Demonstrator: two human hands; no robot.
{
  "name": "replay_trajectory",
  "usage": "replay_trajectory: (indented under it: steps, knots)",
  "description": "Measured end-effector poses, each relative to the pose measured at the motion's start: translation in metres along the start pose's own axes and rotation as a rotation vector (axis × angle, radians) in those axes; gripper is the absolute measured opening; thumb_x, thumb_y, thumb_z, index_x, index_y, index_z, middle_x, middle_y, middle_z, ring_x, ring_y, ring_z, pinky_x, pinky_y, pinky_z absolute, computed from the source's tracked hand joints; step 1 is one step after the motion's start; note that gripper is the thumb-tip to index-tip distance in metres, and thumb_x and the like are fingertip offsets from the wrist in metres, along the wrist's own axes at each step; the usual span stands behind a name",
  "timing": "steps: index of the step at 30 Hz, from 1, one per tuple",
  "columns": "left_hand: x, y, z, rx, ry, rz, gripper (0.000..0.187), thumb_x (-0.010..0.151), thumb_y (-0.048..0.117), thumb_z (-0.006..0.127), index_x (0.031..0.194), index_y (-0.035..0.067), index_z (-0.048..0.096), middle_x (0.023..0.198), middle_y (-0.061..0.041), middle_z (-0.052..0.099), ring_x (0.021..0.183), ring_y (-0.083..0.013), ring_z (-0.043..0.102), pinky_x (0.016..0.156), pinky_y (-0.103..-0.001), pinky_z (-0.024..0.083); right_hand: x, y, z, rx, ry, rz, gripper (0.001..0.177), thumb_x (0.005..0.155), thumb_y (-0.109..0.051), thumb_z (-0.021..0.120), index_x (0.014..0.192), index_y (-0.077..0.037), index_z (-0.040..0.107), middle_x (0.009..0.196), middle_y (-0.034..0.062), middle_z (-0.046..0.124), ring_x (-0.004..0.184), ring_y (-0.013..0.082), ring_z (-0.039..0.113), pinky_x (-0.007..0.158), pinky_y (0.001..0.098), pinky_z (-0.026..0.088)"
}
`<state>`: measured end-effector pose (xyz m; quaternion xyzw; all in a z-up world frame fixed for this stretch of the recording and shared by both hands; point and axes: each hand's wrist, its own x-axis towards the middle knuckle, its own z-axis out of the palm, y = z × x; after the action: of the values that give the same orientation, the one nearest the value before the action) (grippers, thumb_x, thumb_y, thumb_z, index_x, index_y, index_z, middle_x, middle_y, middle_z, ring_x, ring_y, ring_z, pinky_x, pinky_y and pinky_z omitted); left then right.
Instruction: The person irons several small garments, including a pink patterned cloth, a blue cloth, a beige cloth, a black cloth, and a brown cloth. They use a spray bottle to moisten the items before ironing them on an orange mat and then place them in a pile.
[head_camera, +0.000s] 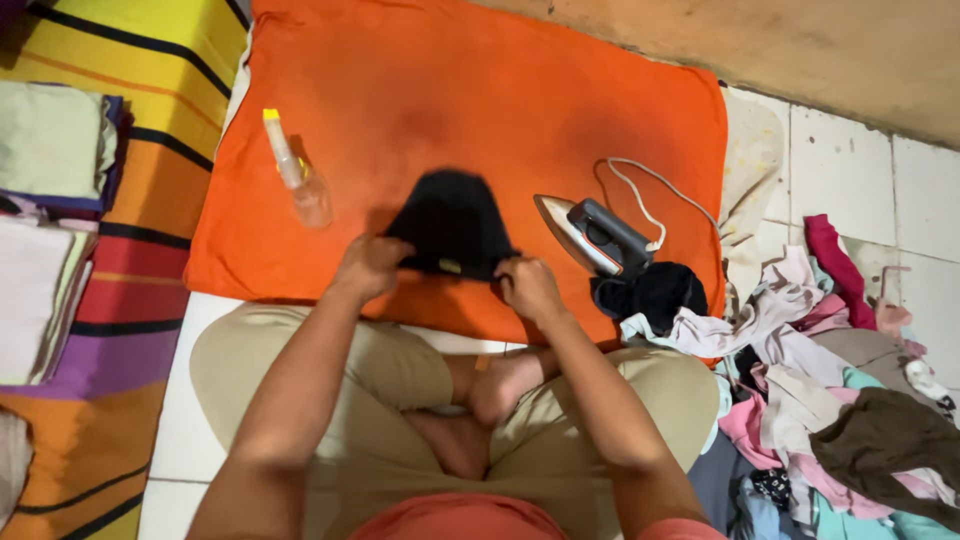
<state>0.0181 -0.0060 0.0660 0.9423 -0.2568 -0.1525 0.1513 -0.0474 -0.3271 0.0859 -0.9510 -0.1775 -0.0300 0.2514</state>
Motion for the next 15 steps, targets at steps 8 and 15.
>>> replay_trajectory:
  steps: [8, 15]
  knots:
    - [0.010, -0.045, -0.002, -0.990, 0.203, 0.012, 0.019, 0.091, 0.002, 0.060, 0.104, 0.003, 0.075, 0.090, -0.013, 0.075, 0.082, -0.0318, 0.071, 0.072, -0.035, 0.055, 0.037, 0.023, -0.015, 0.356, -0.092, 0.360, 0.021, 0.080, -0.005, 0.062, 0.093, -0.008, 0.079, 0.083, 0.0129, 0.075, 0.071, 0.0240, 0.070, 0.068, 0.0369, 0.055]
    - [0.038, -0.006, -0.003, -0.249, 0.681, -0.238, 0.044, 0.101, 0.024, 0.076, 0.139, 0.007, 0.061, 0.135, -0.020, 0.061, 0.126, -0.0401, 0.056, 0.108, -0.050, 0.048, 0.090, 0.031, 0.003, -0.072, 0.227, 0.282, 0.045, 0.085, -0.019, 0.075, 0.129, -0.008, 0.070, 0.130, 0.0253, 0.062, 0.118, 0.0438, 0.055, 0.101, 0.0497, 0.046]
